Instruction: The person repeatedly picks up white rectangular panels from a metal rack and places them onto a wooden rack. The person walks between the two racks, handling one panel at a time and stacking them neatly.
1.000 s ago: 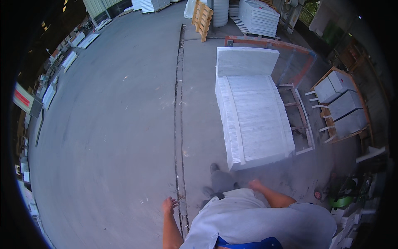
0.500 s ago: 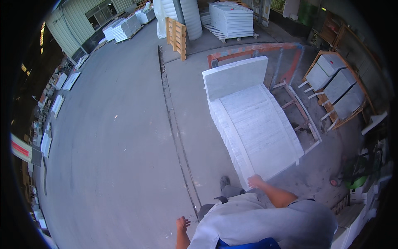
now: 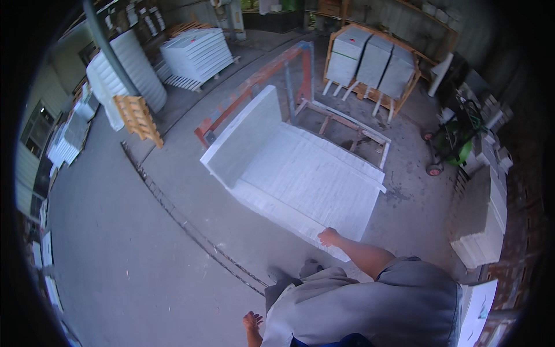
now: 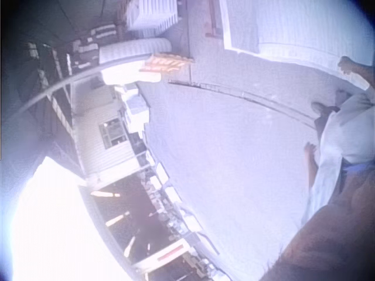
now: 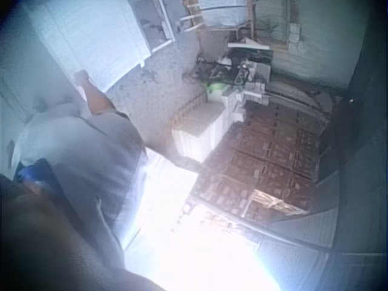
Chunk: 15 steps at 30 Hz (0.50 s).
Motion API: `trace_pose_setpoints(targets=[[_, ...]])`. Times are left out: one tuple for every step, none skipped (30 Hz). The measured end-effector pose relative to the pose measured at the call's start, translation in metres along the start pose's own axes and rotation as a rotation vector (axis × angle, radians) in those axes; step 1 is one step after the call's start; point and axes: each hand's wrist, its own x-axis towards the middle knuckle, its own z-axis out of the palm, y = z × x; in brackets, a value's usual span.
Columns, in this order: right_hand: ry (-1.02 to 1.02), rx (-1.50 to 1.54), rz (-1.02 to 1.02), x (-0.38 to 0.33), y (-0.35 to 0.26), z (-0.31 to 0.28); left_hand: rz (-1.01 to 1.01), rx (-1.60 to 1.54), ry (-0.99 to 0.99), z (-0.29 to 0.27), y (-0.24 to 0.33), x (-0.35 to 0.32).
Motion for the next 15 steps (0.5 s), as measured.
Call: trace_pose_setpoints(targets=[[0.057, -0.013, 0.062, -0.007, 0.010, 0.002, 0.014, 0.044, -0.023, -0.007, 0.025, 0.013], [0.083, -0.084, -0.041, -0.016, 0.022, 0.006, 0.004, 0.098, -0.013, -0.012, 0.049, 0.024], [0.164, -0.180, -0.084, -0.024, 0.031, 0.013, 0.019, 0.105, -0.012, -0.014, 0.075, 0.036], [0.244, -0.262, -0.066, -0.031, 0.037, 0.022, 0.064, 0.126, -0.050, -0.014, 0.103, 0.048], [0.251, -0.427, -0.102, -0.040, 0.045, 0.029, 0.084, 0.159, -0.068, -0.014, 0.129, 0.059], [0.276, -0.450, -0.127, -0.050, 0.053, 0.037, 0.084, 0.203, -0.069, -0.011, 0.153, 0.067], [0.304, -0.180, -0.041, -0.063, 0.063, 0.044, 0.132, 0.224, -0.081, -0.005, 0.176, 0.074], [0.326, 0.088, 0.040, -0.074, 0.069, 0.050, 0.166, 0.233, -0.113, 0.003, 0.199, 0.081], [0.348, 0.067, 0.078, -0.084, 0.074, 0.054, 0.190, 0.246, -0.135, 0.011, 0.221, 0.086], [0.366, 0.044, 0.116, -0.093, 0.078, 0.058, 0.213, 0.256, -0.154, 0.021, 0.241, 0.091], [0.388, 0.042, 0.209, -0.099, 0.079, 0.061, 0.224, 0.260, -0.181, 0.033, 0.260, 0.096], [0.421, 0.014, 0.204, -0.102, 0.078, 0.063, 0.236, 0.262, -0.206, 0.045, 0.278, 0.100], [0.458, 0.008, 0.252, -0.103, 0.076, 0.064, 0.249, 0.262, -0.229, 0.059, 0.295, 0.104], [0.486, 0.020, 0.310, -0.100, 0.072, 0.064, 0.266, 0.254, -0.262, 0.072, 0.310, 0.106], [0.475, 0.025, 0.255, -0.096, 0.068, 0.060, 0.283, 0.244, -0.293, 0.084, 0.325, 0.106]])
